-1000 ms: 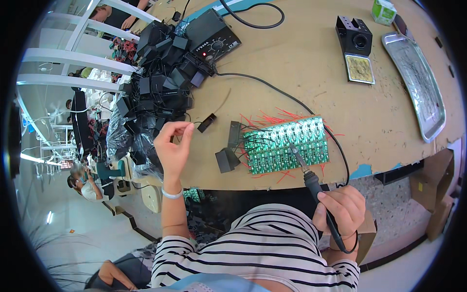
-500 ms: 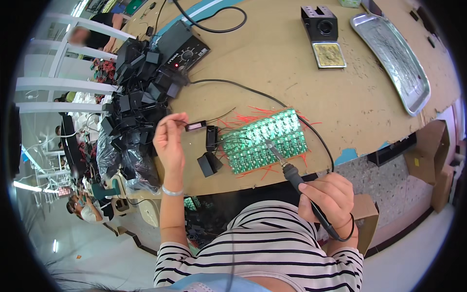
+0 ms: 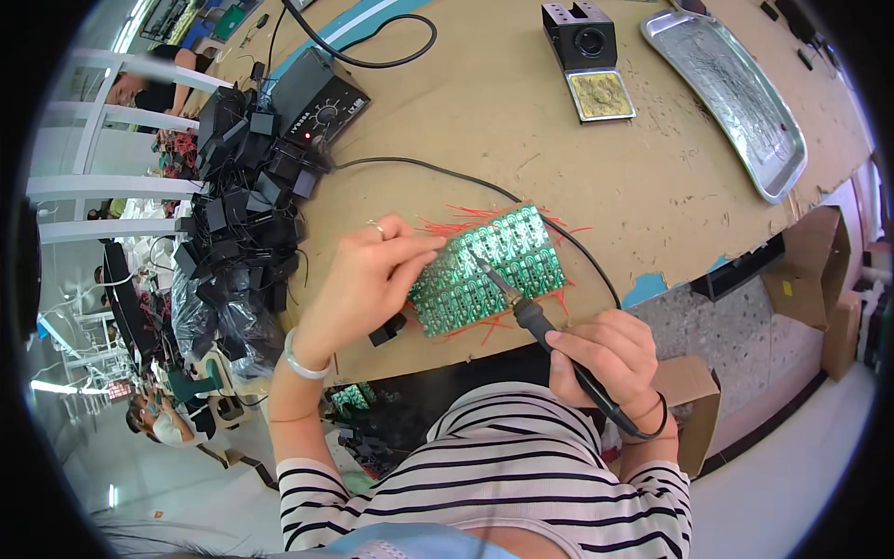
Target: Solder electronic components onto a printed circuit board at an industrial workbench.
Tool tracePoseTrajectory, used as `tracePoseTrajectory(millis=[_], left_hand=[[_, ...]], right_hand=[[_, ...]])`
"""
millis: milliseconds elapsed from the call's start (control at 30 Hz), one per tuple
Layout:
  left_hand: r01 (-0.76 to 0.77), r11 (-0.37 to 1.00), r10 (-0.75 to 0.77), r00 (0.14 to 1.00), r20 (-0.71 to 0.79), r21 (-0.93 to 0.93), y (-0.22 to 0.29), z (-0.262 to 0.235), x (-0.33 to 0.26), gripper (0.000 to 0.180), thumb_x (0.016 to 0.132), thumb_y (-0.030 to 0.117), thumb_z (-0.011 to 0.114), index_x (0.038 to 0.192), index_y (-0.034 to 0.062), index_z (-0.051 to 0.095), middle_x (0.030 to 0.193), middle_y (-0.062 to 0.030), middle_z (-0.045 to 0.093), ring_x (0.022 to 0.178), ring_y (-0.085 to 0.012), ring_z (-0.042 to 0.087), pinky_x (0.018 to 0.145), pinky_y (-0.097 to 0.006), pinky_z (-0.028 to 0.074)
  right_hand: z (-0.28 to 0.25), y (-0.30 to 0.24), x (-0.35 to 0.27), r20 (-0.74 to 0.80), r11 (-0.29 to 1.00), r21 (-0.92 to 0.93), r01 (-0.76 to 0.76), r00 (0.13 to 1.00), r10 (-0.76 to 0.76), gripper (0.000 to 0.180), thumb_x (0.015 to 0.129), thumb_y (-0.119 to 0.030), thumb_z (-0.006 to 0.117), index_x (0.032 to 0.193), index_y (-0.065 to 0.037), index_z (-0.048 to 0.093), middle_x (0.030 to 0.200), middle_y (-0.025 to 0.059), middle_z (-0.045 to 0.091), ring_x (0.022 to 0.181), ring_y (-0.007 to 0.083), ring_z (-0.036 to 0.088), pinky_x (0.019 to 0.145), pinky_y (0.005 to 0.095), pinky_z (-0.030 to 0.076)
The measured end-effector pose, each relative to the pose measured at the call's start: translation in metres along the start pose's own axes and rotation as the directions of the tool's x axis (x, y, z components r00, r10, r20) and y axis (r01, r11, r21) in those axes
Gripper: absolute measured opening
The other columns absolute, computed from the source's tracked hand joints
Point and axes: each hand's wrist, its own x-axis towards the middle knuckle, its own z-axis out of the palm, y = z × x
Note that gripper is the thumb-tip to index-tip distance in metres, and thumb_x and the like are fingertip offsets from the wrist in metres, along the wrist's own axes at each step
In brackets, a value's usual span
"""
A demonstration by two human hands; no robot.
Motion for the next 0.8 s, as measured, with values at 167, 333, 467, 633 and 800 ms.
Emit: tracePoseTrajectory(millis=[167,333,467,633,800], left_hand=[[-0.077,0.99,0.073,0.997,0.035,0.12,-0.007,0.014,0.007,0.012,0.084,0.002,0.07,0.095,0.0026,0.074,0.082,-0.012,0.062,0.07,-0.0302,0.064,0.063,-0.04,0.053],[-0.069,0.981,0.062,0.997,0.044,0.182,-0.006,0.017,0.009,0.011,0.082,0.001,0.072,0.093,0.003,0.075,0.084,-0.0107,0.066,0.07,-0.029,0.066,0.064,-0.038,0.054],[-0.084,0.969,0.07,0.995,0.07,0.234,-0.006,0.017,0.009,0.012,0.083,0.002,0.071,0.095,0.0037,0.074,0.085,-0.0096,0.065,0.07,-0.0292,0.067,0.064,-0.04,0.054],[-0.094,0.957,0.066,0.992,0.111,0.275,-0.006,0.018,0.008,0.014,0.084,0.003,0.071,0.097,0.004,0.073,0.086,-0.0091,0.063,0.07,-0.0295,0.066,0.063,-0.04,0.054],[-0.093,0.938,0.059,0.992,0.113,0.333,-0.005,0.02,0.005,0.016,0.083,0.003,0.071,0.099,0.0051,0.072,0.086,-0.0084,0.061,0.07,-0.0289,0.065,0.063,-0.041,0.054]], right_hand=[[0.006,0.009,0.001,0.003,1.0,0.002,-0.024,1.0,0.024,0.02,0.069,0.0,0.072,0.088,-0.004,0.073,0.074,0.0059,0.067,0.059,0.0212,0.063,0.055,0.031,0.052],[0.012,0.014,0.004,0.028,1.0,0.016,-0.018,0.999,0.017,0.021,0.068,0.0,0.073,0.089,-0.004,0.073,0.075,0.0058,0.068,0.059,0.0211,0.063,0.055,0.0306,0.052],[0.016,0.015,0.006,0.039,0.999,0.035,-0.006,0.999,0.004,0.023,0.068,0.001,0.073,0.091,-0.003,0.073,0.075,0.0061,0.068,0.059,0.0213,0.063,0.056,0.0312,0.052],[0.018,0.016,0.005,0.055,0.999,0.044,-0.002,0.998,-0.001,0.024,0.068,0.002,0.074,0.091,-0.003,0.072,0.076,0.0065,0.068,0.06,0.0217,0.064,0.056,0.0317,0.053],[0.019,0.017,0.004,0.06,0.999,0.05,-0.007,0.998,0.004,0.025,0.068,0.003,0.074,0.092,-0.003,0.072,0.078,0.0066,0.068,0.061,0.0217,0.064,0.057,0.0315,0.053]])
